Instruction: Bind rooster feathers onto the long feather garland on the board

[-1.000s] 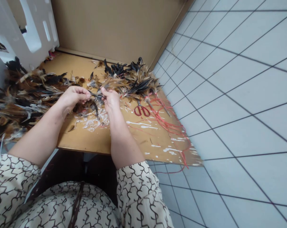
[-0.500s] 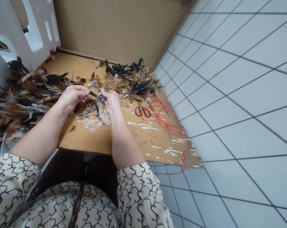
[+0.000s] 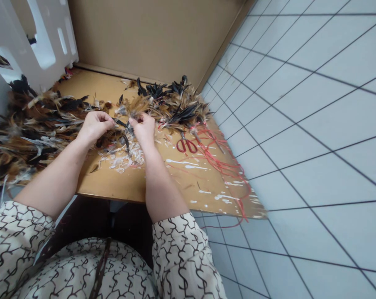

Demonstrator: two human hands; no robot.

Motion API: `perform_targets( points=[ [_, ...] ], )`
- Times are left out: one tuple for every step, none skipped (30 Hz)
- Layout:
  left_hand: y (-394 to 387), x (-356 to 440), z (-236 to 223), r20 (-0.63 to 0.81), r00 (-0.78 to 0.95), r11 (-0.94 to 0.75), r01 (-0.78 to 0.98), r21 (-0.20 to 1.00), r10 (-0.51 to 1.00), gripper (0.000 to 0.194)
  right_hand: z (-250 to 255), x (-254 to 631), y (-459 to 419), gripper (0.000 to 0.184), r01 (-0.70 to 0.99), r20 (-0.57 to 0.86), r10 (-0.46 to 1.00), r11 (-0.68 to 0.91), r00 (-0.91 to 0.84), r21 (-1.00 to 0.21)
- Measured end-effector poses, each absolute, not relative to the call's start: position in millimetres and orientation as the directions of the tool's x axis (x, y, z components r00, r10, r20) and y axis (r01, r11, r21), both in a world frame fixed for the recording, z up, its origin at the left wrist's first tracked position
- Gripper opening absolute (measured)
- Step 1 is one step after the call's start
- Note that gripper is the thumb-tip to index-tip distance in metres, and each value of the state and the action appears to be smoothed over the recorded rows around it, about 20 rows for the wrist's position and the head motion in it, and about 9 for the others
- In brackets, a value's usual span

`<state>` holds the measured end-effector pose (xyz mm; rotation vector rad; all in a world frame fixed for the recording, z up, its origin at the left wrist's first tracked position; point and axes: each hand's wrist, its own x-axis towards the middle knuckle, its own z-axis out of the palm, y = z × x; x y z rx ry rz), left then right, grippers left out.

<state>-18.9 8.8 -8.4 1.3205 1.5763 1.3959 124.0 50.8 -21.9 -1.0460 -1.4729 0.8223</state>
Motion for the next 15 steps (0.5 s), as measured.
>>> perform_targets(
  points=[
    [9.0,-19.2,-8.6,0.161,-0.286,-0.072,0.298,0.952,0.945,0.009,-21.8,124.0,50.2,0.009,0.209,0.382,0.924,0.38,-0.03,-0.901],
    [9.2,-19.5,-8.7,0.17,-0.283,-0.07,0.331,0.941,0.944,0.01,-21.6,124.0,49.9,0.008,0.24,0.386,0.922,0.384,-0.042,-0.892],
    [9.4,-19.8,-8.7,0.175,-0.282,-0.066,0.359,0.931,0.943,0.01,-21.4,124.1,49.9,0.008,0.264,0.384,0.922,0.381,-0.039,-0.886],
    [9.4,-20.1,-8.7,0.179,-0.281,-0.06,0.385,0.921,0.943,0.01,-21.4,124.2,50.3,0.007,0.279,0.378,0.925,0.369,-0.024,-0.886],
    [9.5,-20.3,-8.5,0.183,-0.283,-0.053,0.411,0.91,0.942,0.009,-21.4,124.4,50.9,0.007,0.289,0.37,0.929,0.354,0.0,-0.89],
    [9.4,-20.5,-8.3,0.186,-0.285,-0.045,0.436,0.899,0.94,0.009,-21.7,124.7,51.8,0.007,0.291,0.365,0.93,0.341,0.032,-0.894],
    [9.3,-20.6,-8.0,0.19,-0.289,-0.037,0.461,0.886,0.938,0.009,-22.0,125.0,52.7,0.008,0.289,0.363,0.93,0.331,0.063,-0.898],
    [9.1,-20.6,-7.8,0.195,-0.293,-0.03,0.486,0.874,0.936,0.009,-22.4,125.4,53.6,0.008,0.284,0.364,0.927,0.327,0.089,-0.901],
    [8.8,-20.5,-7.6,0.202,-0.296,-0.025,0.508,0.861,0.933,0.009,-22.7,125.8,54.3,0.009,0.277,0.368,0.923,0.328,0.107,-0.903],
    [8.6,-20.4,-7.4,0.209,-0.298,-0.022,0.528,0.849,0.931,0.009,-23.0,126.2,54.7,0.009,0.27,0.377,0.919,0.335,0.118,-0.903],
    [8.4,-20.2,-7.3,0.217,-0.299,-0.021,0.545,0.838,0.929,0.009,-23.1,126.5,54.7,0.009,0.266,0.386,0.914,0.345,0.121,-0.9],
    [8.2,-20.0,-7.2,0.224,-0.299,-0.021,0.557,0.83,0.928,0.009,-23.0,126.7,54.3,0.009,0.265,0.396,0.912,0.356,0.112,-0.896],
    [8.2,-19.7,-7.2,0.226,-0.298,-0.021,0.562,0.827,0.927,0.009,-22.8,126.8,53.6,0.009,0.267,0.404,0.91,0.368,0.096,-0.891],
    [8.1,-19.5,-7.1,0.224,-0.295,-0.023,0.557,0.83,0.929,0.009,-22.4,126.8,52.6,0.009,0.266,0.412,0.908,0.379,0.077,-0.886],
    [8.2,-19.3,-7.0,0.22,-0.292,-0.028,0.544,0.839,0.931,0.009,-21.9,126.5,51.6,0.009,0.265,0.412,0.91,0.385,0.052,-0.884]
  ],
)
